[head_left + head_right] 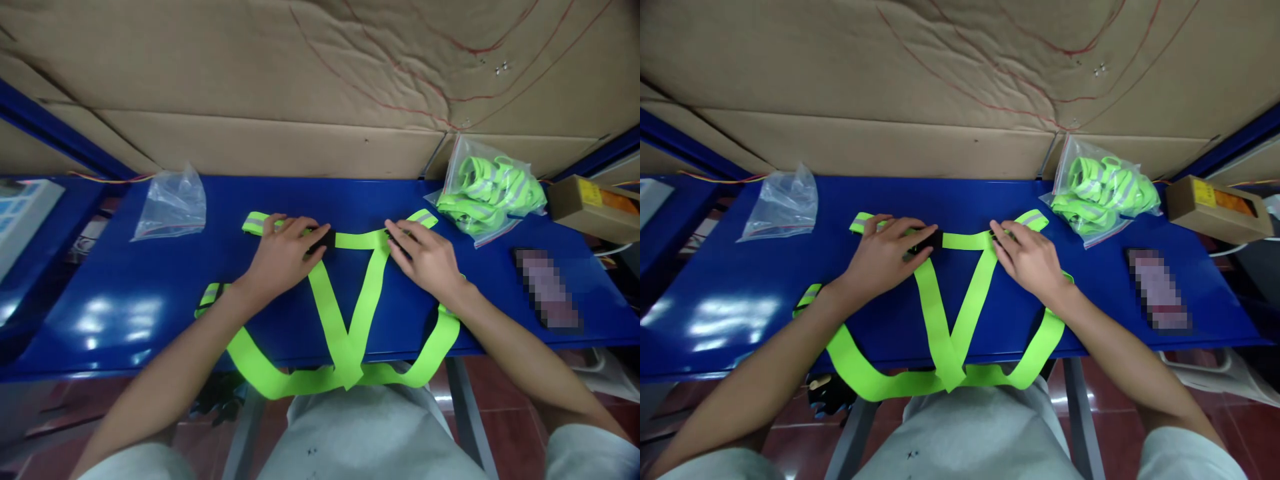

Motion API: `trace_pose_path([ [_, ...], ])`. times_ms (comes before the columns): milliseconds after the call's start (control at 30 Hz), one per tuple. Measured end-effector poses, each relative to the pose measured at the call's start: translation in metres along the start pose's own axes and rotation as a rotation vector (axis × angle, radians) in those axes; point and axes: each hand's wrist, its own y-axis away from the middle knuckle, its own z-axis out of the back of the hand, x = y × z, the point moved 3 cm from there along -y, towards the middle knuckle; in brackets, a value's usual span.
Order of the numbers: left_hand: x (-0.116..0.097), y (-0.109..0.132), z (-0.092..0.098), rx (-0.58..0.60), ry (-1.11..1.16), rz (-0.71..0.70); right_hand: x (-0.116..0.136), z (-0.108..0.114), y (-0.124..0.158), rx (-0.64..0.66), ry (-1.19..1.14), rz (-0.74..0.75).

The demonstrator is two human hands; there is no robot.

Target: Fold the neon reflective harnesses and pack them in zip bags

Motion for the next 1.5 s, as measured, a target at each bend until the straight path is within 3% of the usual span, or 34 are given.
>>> trace_pose_path([
  [200,-0.024,0.001,-0.005,0.024,0.084,-0.067,0.009,-0.019,0.004,0.249,-0.281,0.066],
  [333,-0.032,0.001,-0.010,0.016,0.158,-0.039,0.005,-0.018,0.005,0.318,-0.384,0.043],
  [600,-0.049,-0.001,-0.022,-0.039,0.069,0.057,0.004,-0.024,0.001,0.282,-0.299,-0.033],
  [1067,-0.081,-0.031,-0.026,0.080,0.034,0.158,-0.006,-0.032,0.001,0.155,-0.422,-0.218],
  [1267,-0.088,-0.035,-0.030,0.075,0.057,0.171,-0.015,-0.033,0.000,0.199,-0.812,-0.342],
  [1400,-0.084,-0.034,-0.030,0.062,0.127,0.167,-0.016,-0.043,0.004,0.262,-1.213,-0.494],
  [1500,-0.078,-0.032,-0.029,0.101,0.217,0.161,-0.013,-0.045,0.005,0.283,-1.382,-0.578],
])
